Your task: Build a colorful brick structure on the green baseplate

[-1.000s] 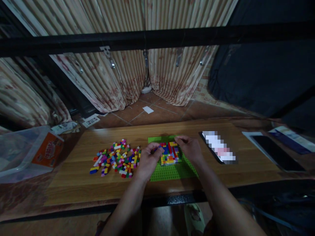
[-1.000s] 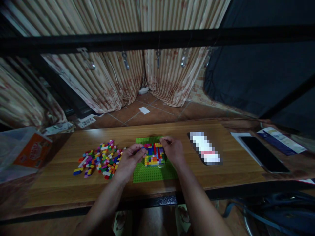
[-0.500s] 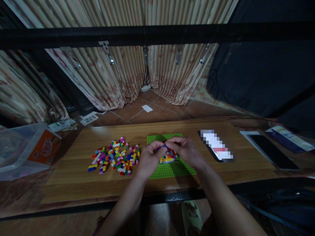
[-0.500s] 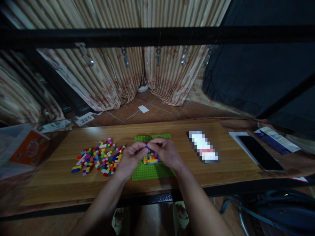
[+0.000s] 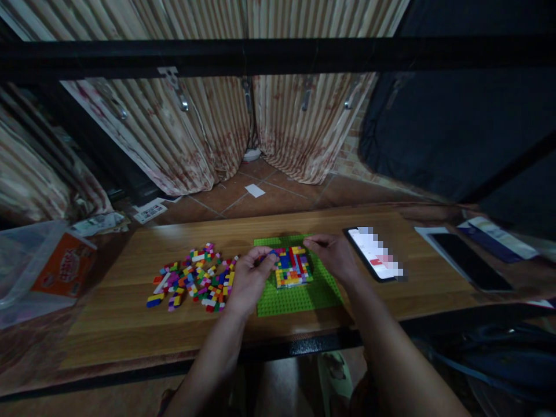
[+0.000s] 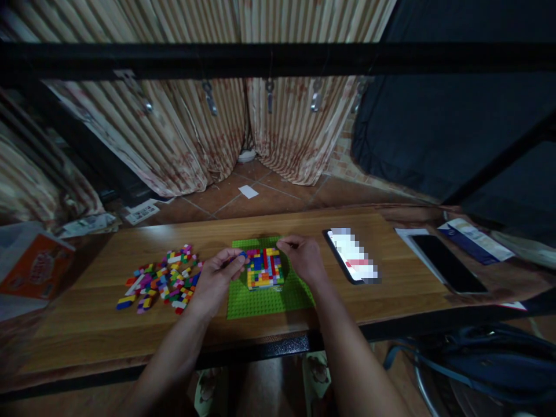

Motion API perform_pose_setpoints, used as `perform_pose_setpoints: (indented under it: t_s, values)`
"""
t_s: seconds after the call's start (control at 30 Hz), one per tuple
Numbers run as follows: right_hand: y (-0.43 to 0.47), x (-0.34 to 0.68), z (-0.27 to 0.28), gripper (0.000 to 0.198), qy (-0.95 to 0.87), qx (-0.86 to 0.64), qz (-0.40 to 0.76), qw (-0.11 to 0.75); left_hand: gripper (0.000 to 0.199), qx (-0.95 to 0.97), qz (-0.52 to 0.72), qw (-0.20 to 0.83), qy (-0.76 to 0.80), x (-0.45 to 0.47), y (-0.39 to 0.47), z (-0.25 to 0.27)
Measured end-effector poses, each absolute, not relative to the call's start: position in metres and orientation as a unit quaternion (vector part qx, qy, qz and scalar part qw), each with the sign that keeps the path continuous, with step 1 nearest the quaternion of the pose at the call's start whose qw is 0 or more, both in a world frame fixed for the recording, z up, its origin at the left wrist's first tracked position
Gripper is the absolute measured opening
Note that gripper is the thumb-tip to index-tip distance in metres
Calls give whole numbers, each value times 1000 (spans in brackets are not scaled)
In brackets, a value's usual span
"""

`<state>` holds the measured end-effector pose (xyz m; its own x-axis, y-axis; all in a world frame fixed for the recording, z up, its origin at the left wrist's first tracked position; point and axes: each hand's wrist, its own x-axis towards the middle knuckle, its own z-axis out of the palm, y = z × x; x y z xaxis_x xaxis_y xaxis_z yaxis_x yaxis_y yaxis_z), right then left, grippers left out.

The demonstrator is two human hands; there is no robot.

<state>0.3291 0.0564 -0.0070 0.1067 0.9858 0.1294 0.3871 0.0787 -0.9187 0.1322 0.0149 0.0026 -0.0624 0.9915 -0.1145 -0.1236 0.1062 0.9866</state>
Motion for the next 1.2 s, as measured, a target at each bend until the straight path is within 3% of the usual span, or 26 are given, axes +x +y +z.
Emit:
perform_pose_setpoints:
  t_s: [0.23,0.43,0.63,0.93,1.2]
  values:
    - [62,327,-17,15,-612,-594,343,395,18,422,518,533,519,130,14,6]
    - [62,328,-17,24,-625,-588,350,376,19,404,518,540,526,130,13,8]
    - [60,324,-13,27,-573,-613,384,385,19,401,520,539,527,130,13,8]
    - [65,321,-21,27,-408,-600,538,429,14,425,514,534,520,129,14,5]
    - [64,314,-20,23,-402,-625,513,429,20,423,505,541,523,132,13,-4]
